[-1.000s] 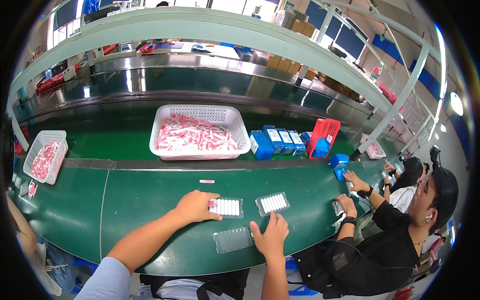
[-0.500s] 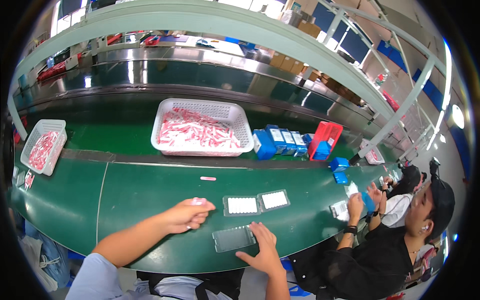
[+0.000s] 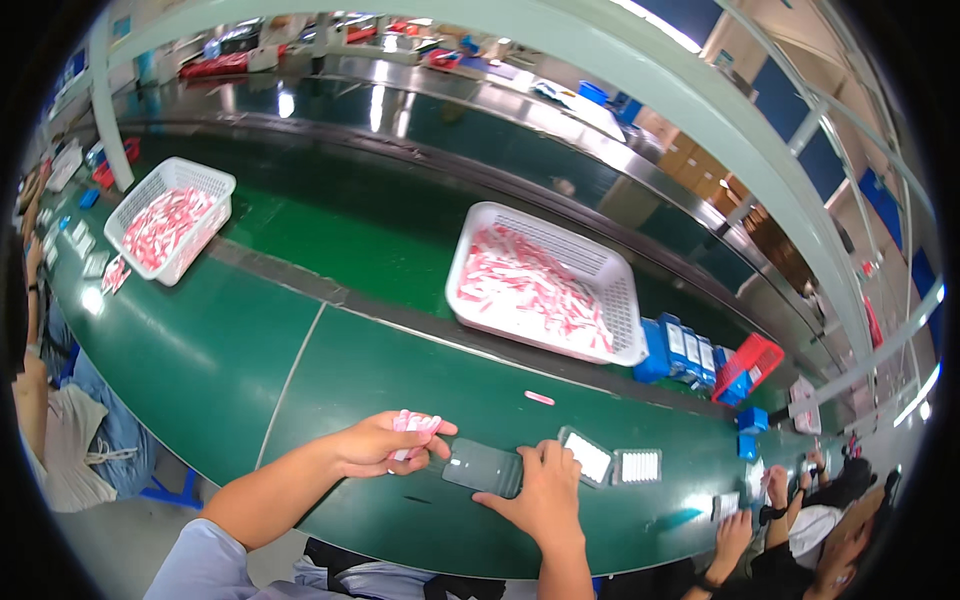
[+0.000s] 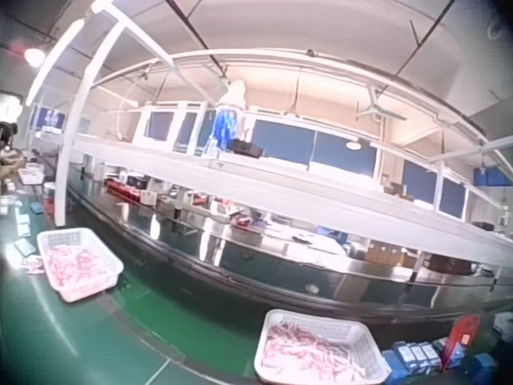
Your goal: The person holds plastic strips and inserts them one by one into the slots of plastic packaging trays by hand.
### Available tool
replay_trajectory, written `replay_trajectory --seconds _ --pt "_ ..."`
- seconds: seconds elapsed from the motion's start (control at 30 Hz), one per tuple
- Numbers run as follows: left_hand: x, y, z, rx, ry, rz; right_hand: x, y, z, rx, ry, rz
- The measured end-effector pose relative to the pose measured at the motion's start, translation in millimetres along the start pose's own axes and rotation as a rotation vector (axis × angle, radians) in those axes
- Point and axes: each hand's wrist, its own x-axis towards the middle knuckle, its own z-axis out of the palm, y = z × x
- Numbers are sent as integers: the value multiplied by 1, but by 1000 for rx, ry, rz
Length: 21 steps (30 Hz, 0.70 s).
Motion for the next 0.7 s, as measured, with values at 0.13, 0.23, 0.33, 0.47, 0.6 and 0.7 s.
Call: replay_trajectory --seconds 0.13,0.23,0.33,0.47,0.6,0.7 --pt "1 7 5 9 -5 -40 36 -14 3 192 163 -178" --pt "2 11 13 2 -64 -109 46 -11 21 417 350 -301" --pt "2 6 15 67 -99 -147 36 -13 24 653 230 -347" --pt "1 -3 21 189 -77 -171 29 -18 26 745 201 -311" --pt "-2 -2 25 123 -29 -138 16 7 35 790 320 -191" --pt "-4 -2 26 182 70 -20 12 14 32 1562 180 58"
